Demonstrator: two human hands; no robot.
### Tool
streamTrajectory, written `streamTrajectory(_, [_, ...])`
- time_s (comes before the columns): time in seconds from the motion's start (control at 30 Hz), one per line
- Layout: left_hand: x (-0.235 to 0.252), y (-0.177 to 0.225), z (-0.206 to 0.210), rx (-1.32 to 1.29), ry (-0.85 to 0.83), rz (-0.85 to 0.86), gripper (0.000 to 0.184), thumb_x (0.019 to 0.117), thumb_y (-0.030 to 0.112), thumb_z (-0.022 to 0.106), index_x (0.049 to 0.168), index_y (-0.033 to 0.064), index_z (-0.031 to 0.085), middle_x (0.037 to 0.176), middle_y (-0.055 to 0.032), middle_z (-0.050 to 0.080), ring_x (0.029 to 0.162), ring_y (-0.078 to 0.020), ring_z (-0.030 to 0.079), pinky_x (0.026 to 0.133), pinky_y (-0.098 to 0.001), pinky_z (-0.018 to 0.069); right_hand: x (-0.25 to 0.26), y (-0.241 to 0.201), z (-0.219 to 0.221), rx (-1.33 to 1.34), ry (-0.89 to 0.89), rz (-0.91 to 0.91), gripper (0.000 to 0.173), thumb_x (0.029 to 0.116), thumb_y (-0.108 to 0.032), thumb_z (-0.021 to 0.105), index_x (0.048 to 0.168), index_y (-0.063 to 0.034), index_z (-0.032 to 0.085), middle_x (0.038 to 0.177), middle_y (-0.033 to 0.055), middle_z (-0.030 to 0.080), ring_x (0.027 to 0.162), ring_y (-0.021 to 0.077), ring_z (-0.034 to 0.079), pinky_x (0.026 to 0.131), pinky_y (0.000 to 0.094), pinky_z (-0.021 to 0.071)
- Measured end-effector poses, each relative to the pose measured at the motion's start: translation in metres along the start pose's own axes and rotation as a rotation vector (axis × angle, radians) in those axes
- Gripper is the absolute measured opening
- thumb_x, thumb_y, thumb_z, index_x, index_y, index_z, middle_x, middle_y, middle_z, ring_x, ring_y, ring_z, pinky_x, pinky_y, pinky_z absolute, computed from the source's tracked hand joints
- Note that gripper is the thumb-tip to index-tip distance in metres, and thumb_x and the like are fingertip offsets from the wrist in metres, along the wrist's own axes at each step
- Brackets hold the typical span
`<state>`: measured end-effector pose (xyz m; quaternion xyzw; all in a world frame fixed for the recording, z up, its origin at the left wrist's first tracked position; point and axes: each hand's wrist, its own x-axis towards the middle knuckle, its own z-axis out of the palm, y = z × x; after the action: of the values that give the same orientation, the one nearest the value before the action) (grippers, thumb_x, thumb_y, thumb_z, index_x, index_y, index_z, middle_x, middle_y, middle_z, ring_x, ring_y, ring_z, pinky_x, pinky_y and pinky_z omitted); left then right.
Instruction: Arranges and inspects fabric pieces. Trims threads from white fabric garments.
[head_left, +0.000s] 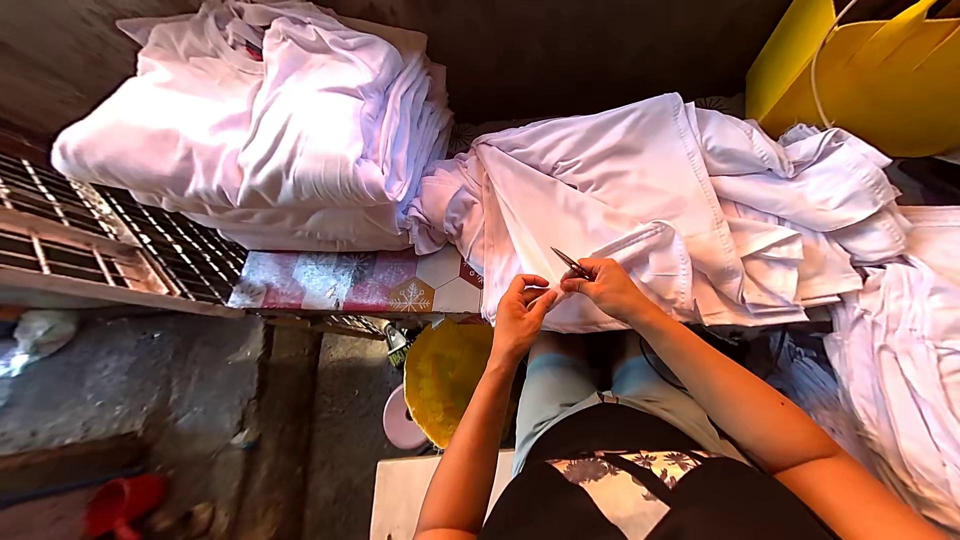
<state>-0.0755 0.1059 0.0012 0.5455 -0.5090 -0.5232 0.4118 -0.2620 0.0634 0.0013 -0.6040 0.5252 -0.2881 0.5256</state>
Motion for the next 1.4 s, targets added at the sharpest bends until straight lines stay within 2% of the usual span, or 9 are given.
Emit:
streamTrajectory(0.17, [0.002, 0.0, 0.002, 0.01, 0.05, -0.024, 0.018, 0.0957, 0.001, 0.068, 0.112, 0.0007, 0.06, 0.087, -0.0027, 0.073, 0.075, -0.0037, 0.069, 0.073, -0.0234, 0.0565, -0.009, -0.002, -0.003, -0.072, 0.235, -0.059, 0.016, 0.1016, -0.017, 0.066, 0.101, -0.0015, 0.071, 0.083, 0.0067, 0.063, 0.067, 0.0134, 0.054, 0.065, 0.0339, 0.0477])
streamTrajectory(0.27, [0.001, 0.0, 0.004, 0.037, 0.038, 0.003, 0.019, 0.0958, 0.002, 0.068, 0.113, 0.0008, 0.06, 0.088, -0.0023, 0.074, 0.076, -0.0036, 0.069, 0.074, -0.0234, 0.0565, -0.019, -0.008, 0.001, -0.105, 0.22, 0.012, 0.024, 0.0968, -0.025, 0.073, 0.091, -0.0023, 0.07, 0.071, 0.004, 0.058, 0.062, 0.0122, 0.05, 0.061, 0.0342, 0.0443])
streamTrajectory(0.37, [-0.002, -0.001, 0.009, 0.082, 0.028, 0.038, 0.016, 0.0946, 0.002, 0.07, 0.108, -0.0002, 0.062, 0.09, -0.0033, 0.073, 0.079, -0.0046, 0.07, 0.077, -0.0244, 0.0582, -0.02, -0.006, 0.015, -0.022, 0.156, 0.061, 0.016, 0.0934, -0.016, 0.077, 0.088, -0.0019, 0.071, 0.07, 0.0018, 0.061, 0.061, 0.0068, 0.051, 0.062, 0.0275, 0.045])
streamTrajectory(0.5, [-0.003, -0.002, 0.006, 0.116, 0.042, 0.053, 0.009, 0.0946, 0.001, 0.069, 0.104, -0.0013, 0.068, 0.094, -0.0047, 0.072, 0.085, -0.0047, 0.069, 0.082, -0.0245, 0.0574, -0.017, -0.005, 0.021, 0.026, 0.129, 0.003, 0.014, 0.0989, -0.01, 0.067, 0.089, -0.0001, 0.066, 0.069, 0.0013, 0.057, 0.059, 0.0053, 0.049, 0.059, 0.0241, 0.043])
streamTrajectory(0.77, [-0.003, -0.003, 0.007, 0.197, 0.069, -0.002, 0.007, 0.0907, 0.003, 0.075, 0.097, 0.0023, 0.077, 0.088, -0.0025, 0.076, 0.079, -0.0016, 0.069, 0.079, -0.0242, 0.0576, -0.016, -0.005, 0.026, -0.332, 0.125, -0.362, 0.011, 0.0921, -0.003, 0.069, 0.088, 0.0064, 0.064, 0.081, 0.0152, 0.061, 0.071, 0.0271, 0.063, 0.064, 0.0438, 0.0526])
streamTrajectory(0.9, [0.001, -0.009, 0.007, 0.314, 0.034, 0.038, 0.009, 0.0973, 0.01, 0.069, 0.099, 0.0028, 0.074, 0.089, -0.0038, 0.074, 0.08, -0.0067, 0.068, 0.08, -0.0301, 0.0562, 0.001, -0.006, 0.007, -0.229, 0.005, -0.203, 0.021, 0.1035, -0.017, 0.062, 0.099, 0.003, 0.067, 0.086, 0.0133, 0.066, 0.074, 0.0216, 0.064, 0.072, 0.0406, 0.0541])
streamTrajectory(1.03, [0.009, -0.021, 0.002, 0.379, 0.065, 0.164, 0.013, 0.1035, 0.008, 0.058, 0.104, -0.0011, 0.067, 0.085, -0.0079, 0.069, 0.075, -0.0114, 0.065, 0.074, -0.0323, 0.0553, 0.008, 0.012, -0.026, -0.268, -0.036, -0.218, 0.041, 0.1062, -0.038, 0.055, 0.084, -0.0048, 0.063, 0.063, 0.0003, 0.048, 0.056, 0.0115, 0.047, 0.055, 0.0331, 0.0398])
streamTrajectory(1.2, [0.016, -0.03, 0.0, 0.464, 0.074, 0.359, 0.014, 0.104, 0.009, 0.056, 0.106, -0.0031, 0.063, 0.075, -0.0098, 0.065, 0.063, -0.0149, 0.062, 0.062, -0.0329, 0.0533, -0.006, 0.023, -0.035, -0.511, -0.082, -0.331, 0.047, 0.0964, -0.045, 0.067, 0.071, -0.0062, 0.061, 0.059, 0.0026, 0.05, 0.055, 0.0172, 0.051, 0.053, 0.0405, 0.0403])
streamTrajectory(1.4, [0.022, -0.03, -0.003, 0.484, 0.016, 0.477, 0.012, 0.103, 0.008, 0.058, 0.103, -0.0032, 0.063, 0.07, -0.0082, 0.063, 0.058, -0.0116, 0.059, 0.059, -0.0273, 0.0508, 0.002, 0.03, -0.029, -0.588, -0.068, -0.476, 0.052, 0.0921, -0.052, 0.068, 0.069, -0.005, 0.062, 0.061, 0.0051, 0.053, 0.056, 0.0204, 0.054, 0.051, 0.0418, 0.0395])
